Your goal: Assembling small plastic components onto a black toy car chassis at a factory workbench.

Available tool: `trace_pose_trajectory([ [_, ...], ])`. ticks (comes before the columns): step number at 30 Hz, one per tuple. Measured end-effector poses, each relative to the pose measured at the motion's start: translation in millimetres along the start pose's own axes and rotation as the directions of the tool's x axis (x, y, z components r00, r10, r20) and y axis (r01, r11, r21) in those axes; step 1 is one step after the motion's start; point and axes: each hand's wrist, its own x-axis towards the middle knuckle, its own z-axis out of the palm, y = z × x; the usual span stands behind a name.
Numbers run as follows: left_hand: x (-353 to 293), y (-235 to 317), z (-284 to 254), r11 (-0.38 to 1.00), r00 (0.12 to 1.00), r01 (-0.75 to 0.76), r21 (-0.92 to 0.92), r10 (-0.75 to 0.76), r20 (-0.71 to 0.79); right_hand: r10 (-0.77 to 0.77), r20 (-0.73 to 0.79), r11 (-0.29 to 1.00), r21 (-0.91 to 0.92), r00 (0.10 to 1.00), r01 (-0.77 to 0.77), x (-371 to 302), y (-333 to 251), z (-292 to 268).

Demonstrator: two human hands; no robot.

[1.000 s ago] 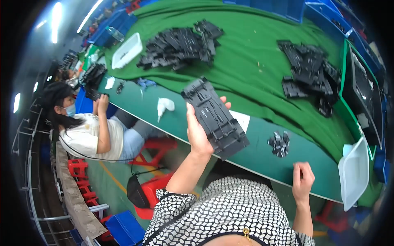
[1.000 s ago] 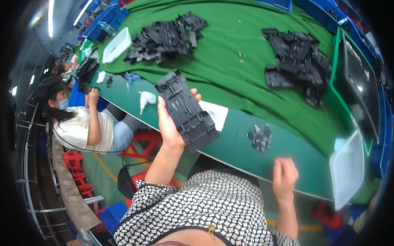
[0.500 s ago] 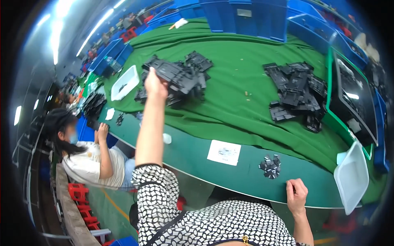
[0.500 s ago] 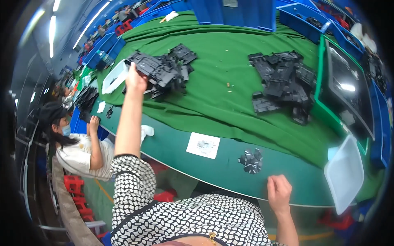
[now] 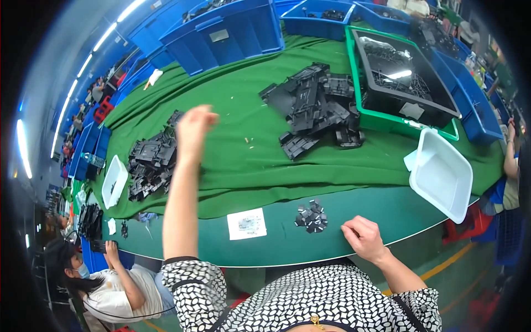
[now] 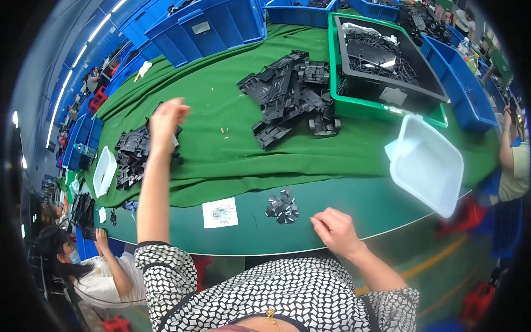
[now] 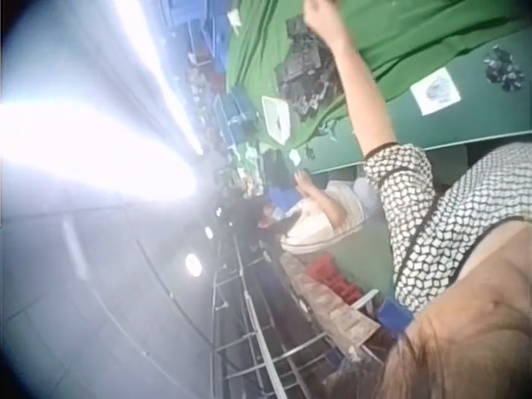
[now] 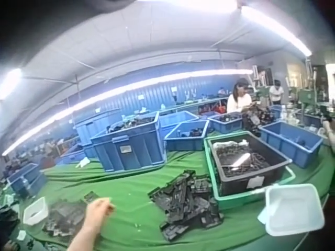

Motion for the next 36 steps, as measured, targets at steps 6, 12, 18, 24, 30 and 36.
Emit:
trace_pose_trajectory([
  [6,10,-4,148,0.998,0.975,0.023,0.052,-0.034,0.222,-0.038,0.019,0.999,0.038,0.999,0.037,5,-8,6],
  [12,6,26,207,0.957,0.970,0.073,0.281,-0.134,0.205,-0.043,-0.004,0.998,0.040,0.999,0.043,-3,-6,7],
  [18,-18,40,204,0.970,0.960,0.213,0.120,-0.231,0.159,-0.035,-0.001,0.998,0.055,0.999,0.035,-12,-7,1],
  [24,-40,0,178,0.867,0.998,0.036,-0.497,-0.061,-0.034,-0.062,0.036,0.996,0.059,0.997,0.060,0,-3,0],
  [30,-120,23,72,-0.032,0.909,0.408,-0.912,0.103,0.403,0.031,0.047,0.996,0.080,0.998,-0.034,6,-4,-2],
  [36,-228,17,15,-0.032,0.938,0.216,-0.976,-0.269,0.217,0.057,0.088,0.993,0.102,0.994,-0.066,17,-8,6],
])
